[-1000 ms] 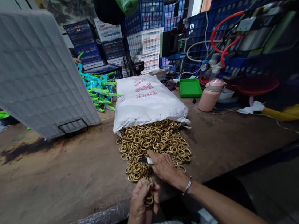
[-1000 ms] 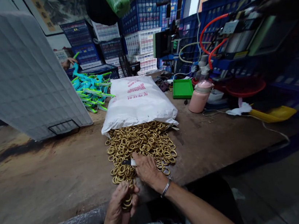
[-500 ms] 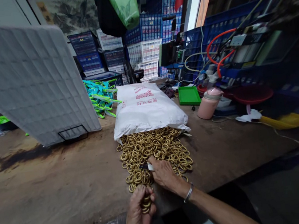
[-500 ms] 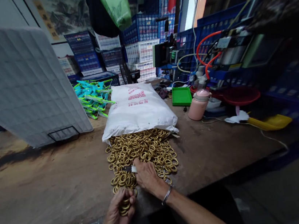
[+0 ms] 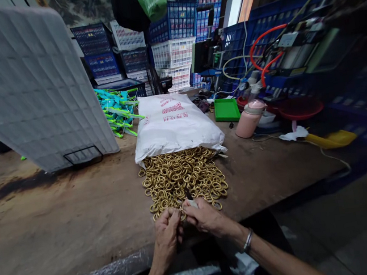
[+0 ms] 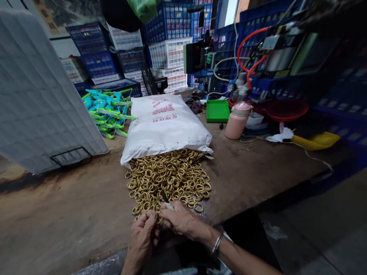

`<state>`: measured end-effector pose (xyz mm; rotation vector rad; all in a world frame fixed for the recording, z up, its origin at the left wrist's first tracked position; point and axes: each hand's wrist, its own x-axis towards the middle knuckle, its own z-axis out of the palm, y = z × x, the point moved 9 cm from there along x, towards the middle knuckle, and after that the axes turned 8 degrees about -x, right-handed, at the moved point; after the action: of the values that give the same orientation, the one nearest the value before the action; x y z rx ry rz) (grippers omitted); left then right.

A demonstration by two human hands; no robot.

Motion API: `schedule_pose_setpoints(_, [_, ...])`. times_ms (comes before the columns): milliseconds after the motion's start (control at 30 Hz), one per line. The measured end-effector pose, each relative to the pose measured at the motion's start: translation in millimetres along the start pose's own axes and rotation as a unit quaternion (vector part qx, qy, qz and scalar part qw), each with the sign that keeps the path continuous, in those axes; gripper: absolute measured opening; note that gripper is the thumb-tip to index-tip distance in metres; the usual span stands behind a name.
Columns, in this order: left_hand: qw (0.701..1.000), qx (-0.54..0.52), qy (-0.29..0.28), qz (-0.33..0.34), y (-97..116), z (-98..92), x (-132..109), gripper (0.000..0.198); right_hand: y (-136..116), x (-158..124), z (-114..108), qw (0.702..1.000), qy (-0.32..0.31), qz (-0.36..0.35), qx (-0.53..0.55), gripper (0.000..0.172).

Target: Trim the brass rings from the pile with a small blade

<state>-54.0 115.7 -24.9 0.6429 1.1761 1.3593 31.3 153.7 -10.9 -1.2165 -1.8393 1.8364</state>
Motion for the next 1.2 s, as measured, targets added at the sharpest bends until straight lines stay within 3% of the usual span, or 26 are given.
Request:
schedule_pose_setpoints(67, [1.000,-0.026,0.000,-0.012,-1.9,0.5,-2.4,0.032,-9.2,-3.4,-5.8,0.996,0.041,-0.026,-0.072,0.022])
schedule_pose_setpoints(167, [0.995,-0.088,0.019,-0.046,-7.2,-1.8,-5.1,0.028,-30.7,-13.9,-13.2,0.968,0.118,-0.101,-0.198,0.012])
schedule_pose_setpoints(267, [0.988,-0.137,0.026,-0.072,-10.5,-0.4,-7.1,0.030,-40.4,-23.0,-4.2,0.941,0.115,-0.164,-0.273,0.013])
schedule_pose_setpoints(367, [0.979,-0.178,0.035,-0.094,-14.2,1.8,-9.1,0.030,-36.6,-25.0,2.0,0.927,0.111,-0.182,-0.307,0.014])
schedule_pose_setpoints(467, [0.973,-0.200,0.045,-0.109,-18.3,3.5,-11.7,0.029,-29.8,-21.2,0.5,0.929,0.127,-0.178,-0.298,0.008])
schedule_pose_setpoints(567, [0.975,-0.202,0.039,-0.086,-15.7,6.1,-13.3,0.030,-23.4,-15.4,-4.6,0.942,0.144,-0.167,-0.255,0.020])
schedule_pose_setpoints(667, [0.982,-0.178,0.025,-0.052,-11.2,9.0,-14.5,0.029,-17.9,-11.7,-13.4,0.954,0.165,-0.149,-0.201,0.028])
schedule_pose_setpoints(867, [0.994,-0.109,-0.008,-0.032,-8.3,13.9,-15.1,0.029,-13.8,-13.0,-23.3,0.971,0.168,-0.109,-0.130,0.025])
schedule_pose_setpoints(1067, [0.993,-0.108,-0.031,-0.044,-5.3,16.7,-15.8,0.030,-16.1,-13.9,-22.1,0.977,0.152,-0.098,-0.115,0.032])
schedule_pose_setpoints(1200, [0.992,-0.113,-0.005,-0.050,-6.0,13.3,-16.6,0.031,-24.8,-16.6,-19.8,0.969,0.154,-0.126,-0.146,0.029])
